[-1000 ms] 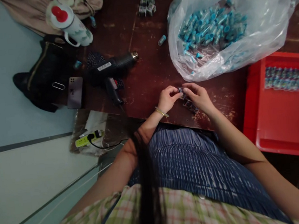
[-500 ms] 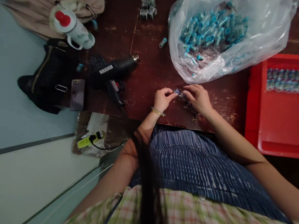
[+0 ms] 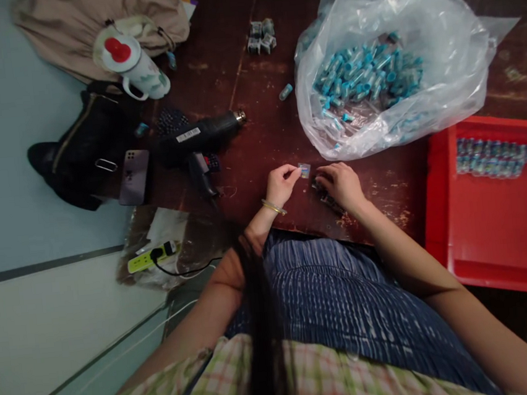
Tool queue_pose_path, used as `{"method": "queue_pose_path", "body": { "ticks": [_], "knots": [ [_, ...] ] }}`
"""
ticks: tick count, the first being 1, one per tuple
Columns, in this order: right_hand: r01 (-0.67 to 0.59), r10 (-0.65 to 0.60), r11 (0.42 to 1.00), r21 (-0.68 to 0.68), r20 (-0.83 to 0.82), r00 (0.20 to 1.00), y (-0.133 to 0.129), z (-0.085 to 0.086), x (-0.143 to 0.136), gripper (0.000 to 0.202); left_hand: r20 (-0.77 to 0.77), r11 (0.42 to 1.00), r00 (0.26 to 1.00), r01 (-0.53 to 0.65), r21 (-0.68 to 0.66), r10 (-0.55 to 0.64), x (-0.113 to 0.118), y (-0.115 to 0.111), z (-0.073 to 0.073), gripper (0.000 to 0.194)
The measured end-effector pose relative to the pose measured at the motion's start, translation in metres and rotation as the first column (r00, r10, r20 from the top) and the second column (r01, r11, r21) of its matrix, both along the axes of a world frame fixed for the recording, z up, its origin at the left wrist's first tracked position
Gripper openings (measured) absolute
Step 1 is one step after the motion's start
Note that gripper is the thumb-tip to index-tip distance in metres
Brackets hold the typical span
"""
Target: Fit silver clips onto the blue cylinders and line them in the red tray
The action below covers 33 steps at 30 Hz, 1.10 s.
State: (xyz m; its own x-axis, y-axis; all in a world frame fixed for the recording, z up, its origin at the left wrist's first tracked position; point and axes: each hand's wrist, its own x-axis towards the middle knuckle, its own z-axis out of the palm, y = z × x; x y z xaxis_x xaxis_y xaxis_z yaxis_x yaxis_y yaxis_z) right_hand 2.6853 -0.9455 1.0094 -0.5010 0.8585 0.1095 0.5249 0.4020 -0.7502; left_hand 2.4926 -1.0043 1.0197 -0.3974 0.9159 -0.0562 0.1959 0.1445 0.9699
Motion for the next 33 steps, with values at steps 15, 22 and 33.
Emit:
{"method": "queue_pose_path", "body": {
  "ticks": [15, 22, 33],
  "knots": [
    [0.174, -0.31, 0.916, 0.361, 0.364, 0.878, 0.227, 0.021, 0.019, 0.037, 0.456, 0.998, 0.888, 0.056, 0.018, -0.058, 0.01, -0.012, 0.018, 0.028],
    [0.166, -0.327, 0.903, 0.396, 0.384, 0.864, 0.214, 0.018, 0.015, 0.034, 0.497, 0.999, 0.867, 0.05, -0.015, -0.036, 0.009, -0.018, 0.022, 0.016],
    [0.21, -0.183, 0.967, 0.142, -0.18, 0.966, 0.161, 0.039, 0.008, 0.006, 0.374, 0.997, 0.924, 0.083, -0.001, -0.077, 0.012, -0.019, 0.013, 0.016]
  ]
}}
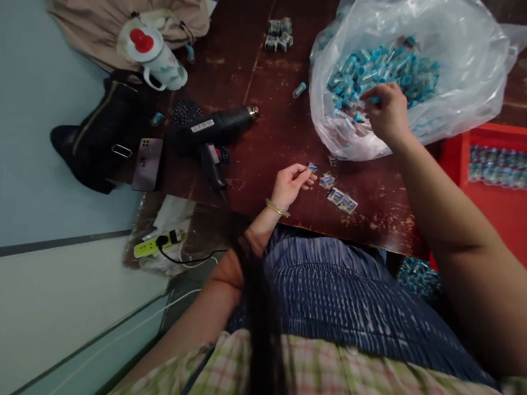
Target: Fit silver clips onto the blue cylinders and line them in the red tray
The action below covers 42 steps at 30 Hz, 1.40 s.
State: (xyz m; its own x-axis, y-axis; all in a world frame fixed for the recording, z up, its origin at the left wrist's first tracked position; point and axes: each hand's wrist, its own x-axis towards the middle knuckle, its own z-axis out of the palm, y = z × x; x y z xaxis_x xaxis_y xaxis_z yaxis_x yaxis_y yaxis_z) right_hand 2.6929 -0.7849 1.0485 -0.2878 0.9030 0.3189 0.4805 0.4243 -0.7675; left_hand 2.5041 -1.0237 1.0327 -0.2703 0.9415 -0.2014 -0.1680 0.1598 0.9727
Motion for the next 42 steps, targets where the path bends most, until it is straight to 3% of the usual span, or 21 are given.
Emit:
{"method": "queue_pose_path", "body": {
  "ticks": [2, 5, 8, 11, 15, 22, 25, 27, 30, 32, 34, 37, 42],
  "knots": [
    [-0.23, 0.21, 0.969, -0.096, -0.181, 0.961, -0.031, 0.012, -0.002, 0.011, -0.062, 1.0, 0.998, -0.025, 0.015, 0.026, -0.001, 0.0, -0.003, 0.014],
    [-0.499, 0.414, 0.841, -0.207, -0.347, 0.841, -0.08, 0.026, 0.003, 0.023, -0.143, 0.998, 0.988, -0.054, 0.039, 0.059, -0.002, 0.001, -0.005, 0.011],
    [-0.594, 0.474, 0.759, -0.266, -0.398, 0.785, -0.112, 0.036, 0.013, 0.033, -0.159, 0.998, 0.986, -0.034, 0.046, 0.041, -0.001, 0.002, -0.003, 0.011],
    [-0.63, 0.486, 0.72, -0.291, -0.436, 0.757, -0.124, 0.04, 0.019, 0.039, -0.154, 1.0, 0.988, 0.0, 0.027, 0.004, 0.003, 0.001, 0.002, 0.015],
    [-0.619, 0.514, 0.744, -0.251, -0.377, 0.77, -0.129, 0.041, 0.021, 0.04, -0.153, 0.997, 0.986, 0.067, 0.037, -0.06, 0.007, -0.002, 0.006, 0.013],
    [-0.553, 0.54, 0.821, -0.141, -0.121, 0.833, -0.144, 0.046, 0.032, 0.029, -0.193, 0.978, 0.966, 0.191, 0.08, -0.172, 0.013, -0.006, 0.006, 0.006],
    [-0.482, 0.48, 0.872, -0.082, -0.044, 0.876, -0.151, 0.039, 0.038, 0.031, -0.151, 0.963, 0.961, 0.25, 0.101, -0.233, 0.021, -0.009, 0.008, 0.011],
    [-0.413, 0.409, 0.907, -0.08, -0.06, 0.911, -0.159, 0.03, 0.04, 0.033, -0.096, 0.964, 0.966, 0.25, 0.092, -0.242, 0.029, -0.011, 0.007, 0.011],
    [-0.354, 0.31, 0.915, -0.196, -0.221, 0.925, -0.176, 0.011, 0.04, 0.036, 0.056, 0.979, 0.977, 0.205, 0.018, -0.205, 0.039, -0.014, 0.003, 0.006],
    [-0.339, 0.259, 0.906, -0.255, -0.299, 0.918, -0.19, -0.001, 0.04, 0.034, 0.208, 0.973, 0.956, 0.223, -0.063, -0.206, 0.042, -0.014, 0.001, 0.01],
    [-0.309, 0.24, 0.923, -0.23, -0.285, 0.928, -0.202, -0.01, 0.04, 0.028, 0.338, 0.957, 0.916, 0.266, -0.117, -0.213, 0.043, -0.014, 0.0, 0.018],
    [-0.249, 0.218, 0.96, -0.129, -0.216, 0.952, -0.213, -0.013, 0.041, 0.016, 0.418, 0.947, 0.881, 0.297, -0.122, -0.222, 0.043, -0.015, 0.001, 0.025],
    [-0.223, 0.208, 0.972, -0.069, -0.18, 0.962, -0.217, -0.007, 0.044, 0.005, 0.41, 0.946, 0.881, 0.304, -0.108, -0.236, 0.047, -0.016, 0.006, 0.026]
  ]
}}
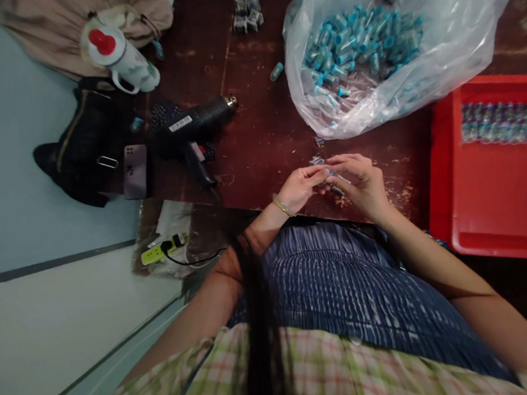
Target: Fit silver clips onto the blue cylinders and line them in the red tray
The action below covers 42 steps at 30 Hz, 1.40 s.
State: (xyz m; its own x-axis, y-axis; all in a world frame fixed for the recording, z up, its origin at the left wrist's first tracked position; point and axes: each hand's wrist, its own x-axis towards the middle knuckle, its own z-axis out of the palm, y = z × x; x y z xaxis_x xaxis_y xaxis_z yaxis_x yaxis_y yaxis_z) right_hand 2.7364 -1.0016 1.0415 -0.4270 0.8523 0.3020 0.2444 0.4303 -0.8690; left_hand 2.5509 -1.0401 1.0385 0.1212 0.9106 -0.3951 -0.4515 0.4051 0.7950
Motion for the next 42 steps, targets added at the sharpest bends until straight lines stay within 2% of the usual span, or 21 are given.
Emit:
{"method": "queue_pose_path", "body": {
  "ticks": [2, 5, 7, 11, 13, 17, 18, 23, 28, 34, 37, 40, 42],
  "knots": [
    [-0.005, 0.004, 1.0, -0.014, -0.025, 1.0, -0.001, 0.0, 0.001, 0.009, 0.01, 1.0, 1.0, 0.0, -0.001, 0.0, 0.003, 0.001, 0.003, 0.023],
    [-0.002, -0.014, 0.993, -0.117, -0.141, 0.99, -0.002, -0.005, 0.002, 0.034, 0.057, 1.0, 0.998, -0.014, 0.005, 0.014, 0.008, 0.003, 0.008, 0.018],
    [-0.006, -0.029, 0.983, -0.182, -0.19, 0.981, -0.002, -0.01, 0.001, 0.043, 0.085, 1.0, 0.996, -0.021, 0.003, 0.021, 0.011, 0.005, 0.011, 0.017],
    [-0.046, 0.004, 0.975, -0.218, -0.19, 0.982, 0.0, -0.019, 0.003, 0.027, 0.127, 1.0, 0.992, -0.024, -0.013, 0.025, 0.021, 0.008, 0.009, 0.013],
    [-0.053, 0.012, 0.975, -0.217, -0.184, 0.983, 0.001, -0.021, 0.005, 0.03, 0.101, 0.999, 0.994, -0.028, -0.017, 0.03, 0.026, 0.01, 0.008, 0.015],
    [0.015, -0.029, 0.99, -0.142, -0.096, 0.995, -0.003, -0.026, 0.012, 0.074, 0.08, 0.998, 0.996, -0.032, -0.049, 0.036, 0.034, 0.013, 0.009, 0.018],
    [0.041, -0.05, 0.992, -0.121, -0.071, 0.996, -0.005, -0.027, 0.013, 0.078, 0.09, 0.997, 0.995, -0.038, -0.067, 0.044, 0.036, 0.013, 0.01, 0.017],
    [0.078, -0.092, 0.986, -0.147, -0.09, 0.992, -0.009, -0.028, 0.014, 0.059, 0.087, 0.993, 0.994, -0.059, -0.101, 0.068, 0.041, 0.016, 0.012, 0.016],
    [0.059, -0.094, 0.973, -0.221, -0.153, 0.984, -0.009, -0.024, 0.014, 0.058, 0.067, 0.997, 0.997, -0.041, -0.059, 0.045, 0.04, 0.016, 0.008, 0.018],
    [0.037, -0.092, 0.961, -0.274, -0.191, 0.977, -0.007, -0.031, 0.01, 0.06, 0.038, 0.998, 0.998, -0.04, -0.057, 0.042, 0.039, 0.016, 0.006, 0.022],
    [0.009, -0.103, 0.942, -0.335, -0.264, 0.959, -0.012, -0.024, 0.008, 0.043, 0.046, 0.998, 0.998, -0.032, -0.06, 0.035, 0.044, 0.015, 0.008, 0.025],
    [0.067, -0.156, 0.955, -0.289, -0.299, 0.941, -0.004, -0.005, 0.033, 0.025, 0.075, 0.999, 0.997, -0.002, -0.033, 0.005, 0.051, 0.014, 0.012, 0.036],
    [0.176, -0.236, 0.958, -0.228, -0.269, 0.934, 0.022, 0.005, 0.079, 0.024, 0.054, 1.0, 0.999, 0.006, -0.007, -0.006, 0.05, 0.014, 0.016, 0.045]
  ]
}}
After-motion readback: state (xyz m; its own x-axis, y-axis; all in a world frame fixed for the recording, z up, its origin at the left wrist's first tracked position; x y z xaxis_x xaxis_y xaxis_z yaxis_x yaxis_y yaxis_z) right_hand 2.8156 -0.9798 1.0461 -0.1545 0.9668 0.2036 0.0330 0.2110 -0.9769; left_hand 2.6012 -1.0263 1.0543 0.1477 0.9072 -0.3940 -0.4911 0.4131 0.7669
